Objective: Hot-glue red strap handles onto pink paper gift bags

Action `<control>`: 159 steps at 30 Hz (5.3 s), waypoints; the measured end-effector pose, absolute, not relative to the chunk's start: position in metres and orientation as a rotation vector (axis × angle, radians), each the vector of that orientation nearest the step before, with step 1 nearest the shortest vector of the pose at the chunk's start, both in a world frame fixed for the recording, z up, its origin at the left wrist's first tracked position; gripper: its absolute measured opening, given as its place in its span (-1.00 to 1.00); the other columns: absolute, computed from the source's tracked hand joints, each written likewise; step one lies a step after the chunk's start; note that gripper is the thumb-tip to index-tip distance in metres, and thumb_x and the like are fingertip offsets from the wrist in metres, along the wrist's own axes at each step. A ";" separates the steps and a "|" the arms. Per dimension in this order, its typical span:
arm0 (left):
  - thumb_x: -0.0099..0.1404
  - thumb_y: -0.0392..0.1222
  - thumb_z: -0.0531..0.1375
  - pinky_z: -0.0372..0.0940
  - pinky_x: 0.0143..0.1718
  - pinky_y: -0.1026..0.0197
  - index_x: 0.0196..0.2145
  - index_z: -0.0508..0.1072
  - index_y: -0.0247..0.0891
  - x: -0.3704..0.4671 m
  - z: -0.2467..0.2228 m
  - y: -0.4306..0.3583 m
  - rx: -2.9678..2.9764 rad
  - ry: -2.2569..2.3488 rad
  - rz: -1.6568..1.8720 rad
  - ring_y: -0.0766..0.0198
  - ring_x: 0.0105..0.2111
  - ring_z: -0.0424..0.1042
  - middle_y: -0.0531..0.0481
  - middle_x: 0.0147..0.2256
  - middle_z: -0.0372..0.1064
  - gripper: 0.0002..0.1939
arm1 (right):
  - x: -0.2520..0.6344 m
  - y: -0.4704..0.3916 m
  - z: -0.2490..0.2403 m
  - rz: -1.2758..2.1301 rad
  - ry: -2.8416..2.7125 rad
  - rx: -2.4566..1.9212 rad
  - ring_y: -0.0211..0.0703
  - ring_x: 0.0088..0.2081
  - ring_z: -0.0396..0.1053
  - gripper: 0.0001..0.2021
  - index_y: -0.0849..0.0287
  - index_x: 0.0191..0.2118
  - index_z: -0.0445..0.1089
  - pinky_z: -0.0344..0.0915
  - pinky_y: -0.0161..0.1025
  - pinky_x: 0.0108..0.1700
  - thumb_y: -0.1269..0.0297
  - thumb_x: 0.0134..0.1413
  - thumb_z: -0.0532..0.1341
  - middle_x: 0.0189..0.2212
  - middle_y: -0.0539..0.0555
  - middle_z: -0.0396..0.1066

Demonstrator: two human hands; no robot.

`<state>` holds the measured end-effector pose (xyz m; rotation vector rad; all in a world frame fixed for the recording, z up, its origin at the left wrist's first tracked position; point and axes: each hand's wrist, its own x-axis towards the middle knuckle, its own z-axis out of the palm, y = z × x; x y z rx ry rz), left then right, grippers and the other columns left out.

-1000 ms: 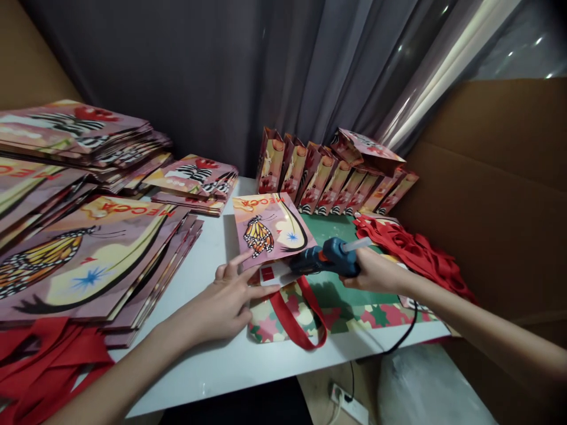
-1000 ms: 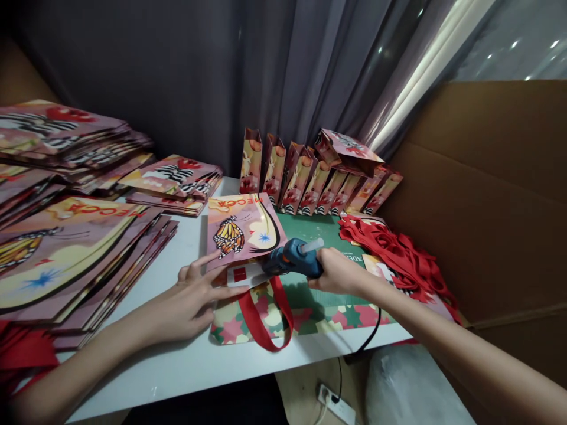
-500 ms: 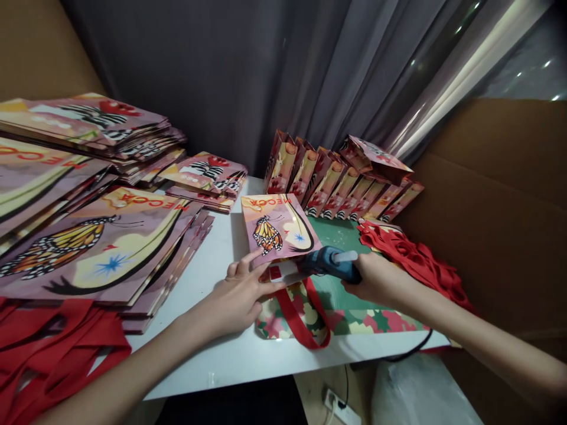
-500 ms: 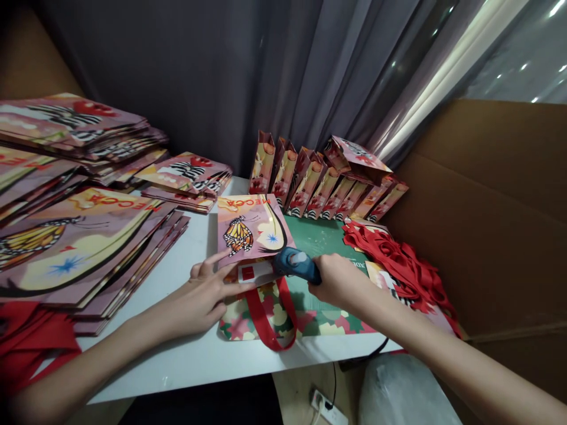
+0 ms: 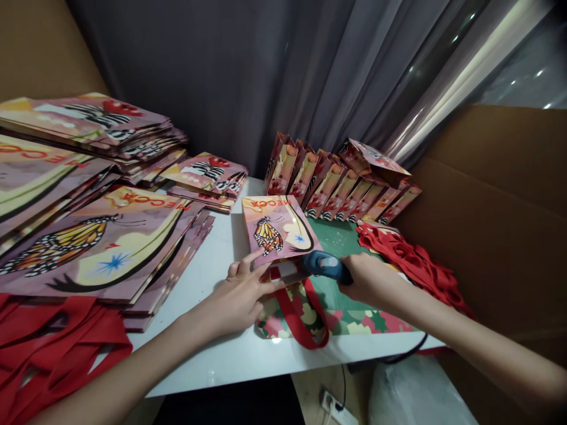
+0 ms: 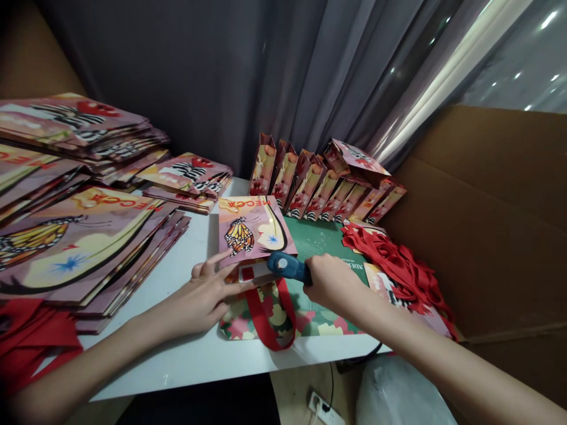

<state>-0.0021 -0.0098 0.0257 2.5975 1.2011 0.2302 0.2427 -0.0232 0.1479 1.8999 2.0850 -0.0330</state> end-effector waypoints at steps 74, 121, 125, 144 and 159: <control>0.23 -0.40 0.02 0.17 0.00 -0.20 0.27 0.15 0.38 0.001 0.018 -0.008 2.706 1.224 0.215 -0.34 0.30 -0.18 -0.03 0.22 0.18 -0.22 | 0.318 -0.058 0.091 -1.235 2.186 2.460 -0.12 -0.35 0.39 -0.63 0.17 -0.21 0.44 0.32 -0.31 -0.41 0.05 -0.12 0.36 -0.35 0.05 0.46; 0.27 -0.36 0.02 0.07 -0.07 -0.08 0.26 0.21 0.30 -0.004 -0.005 -0.001 2.934 1.231 0.429 -0.33 0.28 -0.09 -0.10 0.12 0.32 -0.30 | 0.371 -0.066 0.022 0.037 1.385 3.050 0.15 -0.24 0.45 -0.60 0.31 -0.22 0.43 0.27 -0.10 -0.27 0.00 0.17 0.12 -0.31 0.33 0.47; 0.29 -0.38 -0.02 0.08 -0.12 -0.08 0.28 0.17 0.31 -0.004 -0.003 -0.002 2.971 1.220 0.444 -0.33 0.28 -0.07 -0.11 0.14 0.31 -0.29 | 0.340 -0.067 0.025 0.371 1.668 3.156 0.32 0.02 0.33 -0.67 0.35 -0.16 0.47 0.24 0.12 -0.02 0.21 0.20 0.08 -0.08 0.45 0.39; 0.26 -0.38 -0.02 0.10 -0.09 -0.12 0.27 0.21 0.27 -0.005 -0.005 -0.001 2.945 1.185 0.453 -0.28 0.26 -0.05 -0.14 0.09 0.32 -0.29 | 0.239 -0.035 0.014 -2.459 1.807 2.922 -0.39 -0.54 0.13 -0.55 0.29 0.04 0.41 0.06 -0.35 -0.49 0.25 -0.02 0.25 -0.36 0.03 0.43; 0.22 -0.36 0.01 0.13 -0.14 -0.14 0.24 0.26 0.28 -0.004 -0.003 0.000 2.939 1.206 0.406 -0.36 0.27 -0.08 -0.16 0.07 0.35 -0.29 | 0.237 -0.036 0.016 -2.662 1.886 2.828 -0.40 -0.56 0.06 -0.55 0.21 -0.09 0.42 -0.01 -0.33 -0.48 0.19 -0.20 0.32 -0.45 -0.09 0.29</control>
